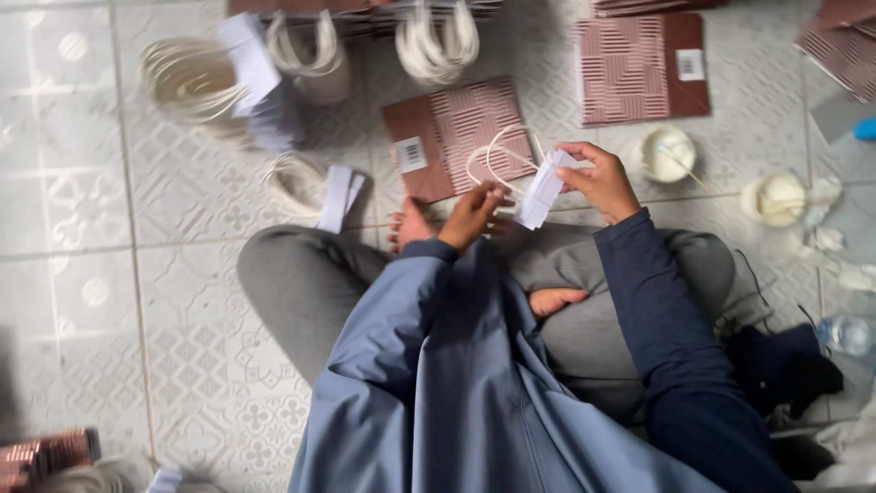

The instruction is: The person sits on the floor and assembles patterned paper gift bags by attaching white rope handles. They apply glue to small white paper tabs, press them onto the handles, and then attach the tabs to the inside of the bags. The person repeats this process for multiple bags, stacking the finished ones nearby.

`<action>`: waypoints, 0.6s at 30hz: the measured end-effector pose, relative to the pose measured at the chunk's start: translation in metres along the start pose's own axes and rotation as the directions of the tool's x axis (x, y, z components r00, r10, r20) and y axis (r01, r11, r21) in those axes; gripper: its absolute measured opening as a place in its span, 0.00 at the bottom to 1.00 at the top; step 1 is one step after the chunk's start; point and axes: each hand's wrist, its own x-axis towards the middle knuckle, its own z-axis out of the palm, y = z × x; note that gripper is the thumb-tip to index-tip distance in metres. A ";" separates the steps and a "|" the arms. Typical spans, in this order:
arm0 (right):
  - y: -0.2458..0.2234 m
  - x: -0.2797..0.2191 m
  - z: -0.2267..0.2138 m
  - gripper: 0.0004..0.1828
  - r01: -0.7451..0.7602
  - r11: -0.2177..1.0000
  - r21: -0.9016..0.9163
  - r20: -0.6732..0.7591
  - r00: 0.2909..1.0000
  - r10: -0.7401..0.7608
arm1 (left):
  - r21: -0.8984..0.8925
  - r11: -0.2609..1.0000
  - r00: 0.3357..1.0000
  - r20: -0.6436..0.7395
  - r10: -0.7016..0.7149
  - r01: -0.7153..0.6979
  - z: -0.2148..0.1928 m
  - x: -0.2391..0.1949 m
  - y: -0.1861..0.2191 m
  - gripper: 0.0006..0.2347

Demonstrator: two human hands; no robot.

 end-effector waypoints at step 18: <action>0.034 -0.018 -0.061 0.25 0.065 0.978 -0.198 -0.016 0.997 -0.070 | -0.655 0.689 0.950 0.211 -0.229 0.311 0.053 -0.015 0.024 0.16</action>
